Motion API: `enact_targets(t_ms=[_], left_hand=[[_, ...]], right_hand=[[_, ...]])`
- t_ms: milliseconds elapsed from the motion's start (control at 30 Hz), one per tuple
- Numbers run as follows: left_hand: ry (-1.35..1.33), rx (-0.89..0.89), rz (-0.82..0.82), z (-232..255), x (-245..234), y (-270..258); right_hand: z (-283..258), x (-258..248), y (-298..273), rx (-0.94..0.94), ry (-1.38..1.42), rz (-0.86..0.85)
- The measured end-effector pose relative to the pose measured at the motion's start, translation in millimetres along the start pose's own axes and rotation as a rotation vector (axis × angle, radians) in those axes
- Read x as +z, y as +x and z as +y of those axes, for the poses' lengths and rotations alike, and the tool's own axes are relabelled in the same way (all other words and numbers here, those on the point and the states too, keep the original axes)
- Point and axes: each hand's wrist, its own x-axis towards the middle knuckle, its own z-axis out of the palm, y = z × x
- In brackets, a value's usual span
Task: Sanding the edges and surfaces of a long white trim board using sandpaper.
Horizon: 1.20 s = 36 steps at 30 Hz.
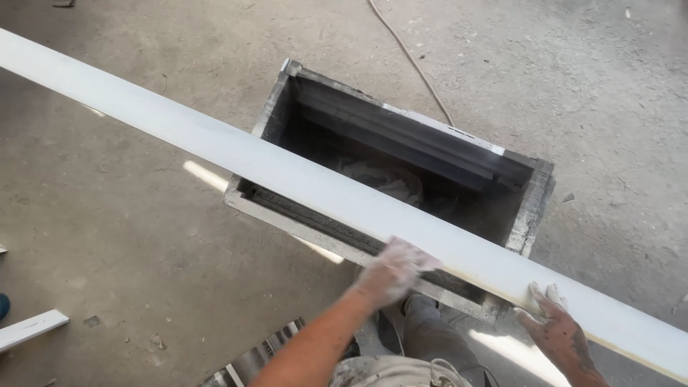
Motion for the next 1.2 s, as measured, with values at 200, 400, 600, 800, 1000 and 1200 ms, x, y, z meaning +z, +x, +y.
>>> enact_targets(t_ms=[200, 400, 600, 800, 1000, 1200], left_hand=[[-0.096, -0.641, 0.493, -164, -136, -85], [-0.729, -0.592, 0.705, -53, -56, -9], [0.014, 0.057, 0.081, 50, 72, 45], [-0.526, -0.572, 0.48, -92, -129, -19], [0.119, -0.699, 0.842, -65, -25, 52], [-0.041, -0.112, -0.031, 5, 119, 110]], right_hand=[[16, 6, 13, -0.034, 0.02, 0.013], [7, 5, 7, 0.03, 0.009, 0.021], [12, 4, 11, 0.048, -0.01, 0.028], [7, 6, 6, 0.0, -0.003, 0.01], [8, 7, 8, 0.003, 0.058, 0.044], [15, 2, 15, 0.008, -0.036, 0.042]])
